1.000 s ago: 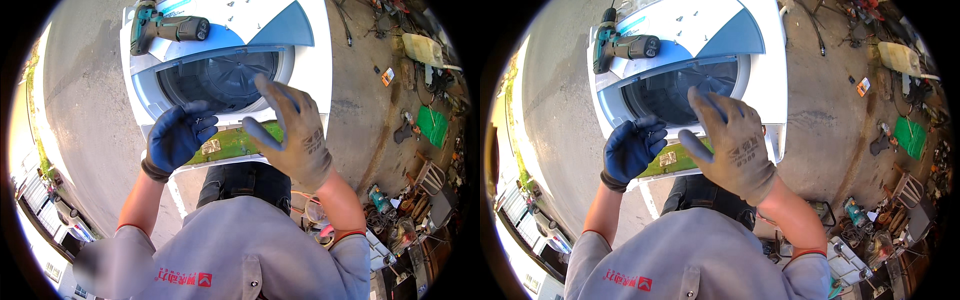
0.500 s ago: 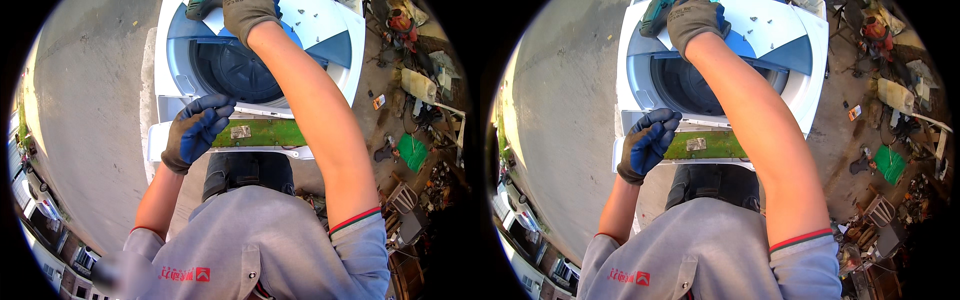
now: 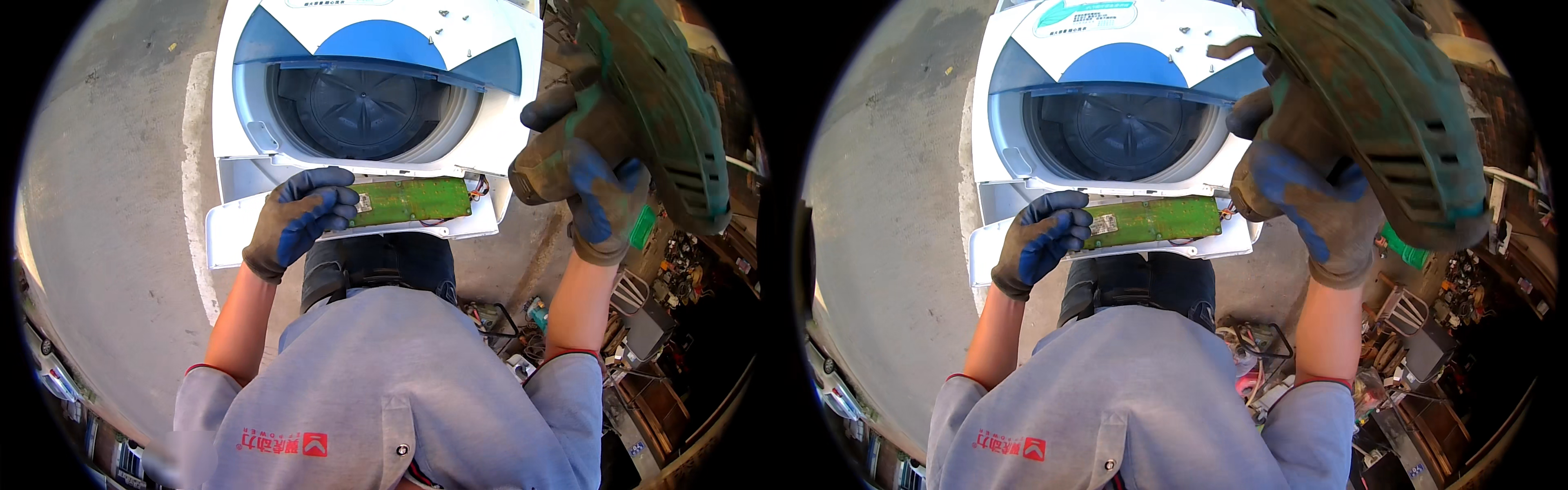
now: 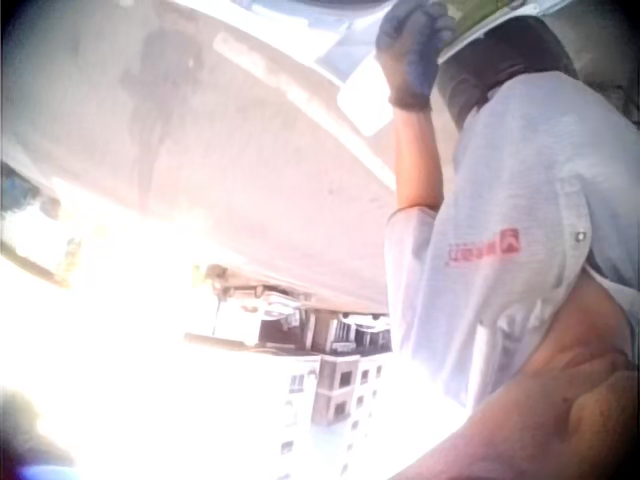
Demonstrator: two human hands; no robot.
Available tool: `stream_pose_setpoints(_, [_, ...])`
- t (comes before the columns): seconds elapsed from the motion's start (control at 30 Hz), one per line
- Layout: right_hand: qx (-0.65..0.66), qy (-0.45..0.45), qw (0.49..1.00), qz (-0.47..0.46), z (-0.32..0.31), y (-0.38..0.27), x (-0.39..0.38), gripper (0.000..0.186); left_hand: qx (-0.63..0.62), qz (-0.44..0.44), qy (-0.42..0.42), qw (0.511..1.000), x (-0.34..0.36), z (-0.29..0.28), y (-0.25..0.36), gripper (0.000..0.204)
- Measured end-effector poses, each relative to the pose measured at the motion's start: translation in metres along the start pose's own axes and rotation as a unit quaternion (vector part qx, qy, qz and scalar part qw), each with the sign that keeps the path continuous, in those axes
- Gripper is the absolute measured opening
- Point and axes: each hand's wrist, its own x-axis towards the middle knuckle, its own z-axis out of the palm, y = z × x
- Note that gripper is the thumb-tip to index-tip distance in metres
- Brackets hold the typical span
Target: The person uses a power drill to remove screws from the control panel of a top-loading washing machine. They detach the panel, disconnect the wiring harness, and then reattach the panel by reconnecting the wires and securing it with screws.
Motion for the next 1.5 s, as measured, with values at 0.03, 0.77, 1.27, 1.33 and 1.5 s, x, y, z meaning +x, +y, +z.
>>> stream_pose_setpoints(0.03, [0.042,0.011,0.999,0.021,-0.007,-0.008,-0.017,0.050,0.014,0.008,-0.006,1.000,-0.003,0.000,-0.006,0.028])
stream_pose_setpoints(0.77, [0.317,-0.289,0.797,0.425,-0.161,0.055,-0.057,0.084,0.085,0.154,0.208,0.962,-0.024,0.117,-0.134,0.036])
stream_pose_setpoints(1.27, [0.055,-0.423,0.878,0.219,-0.147,0.060,-0.032,0.076,0.084,0.149,0.223,0.960,-0.025,0.126,-0.133,0.034])
stream_pose_setpoints(1.33, [0.054,-0.422,0.876,0.227,-0.144,0.060,-0.031,0.078,0.088,0.156,0.221,0.959,-0.025,0.124,-0.133,0.034])
stream_pose_setpoints(1.5, [0.028,-0.407,0.867,0.288,-0.135,0.052,-0.027,0.080,0.049,0.145,0.194,0.969,-0.027,0.113,-0.127,0.033])
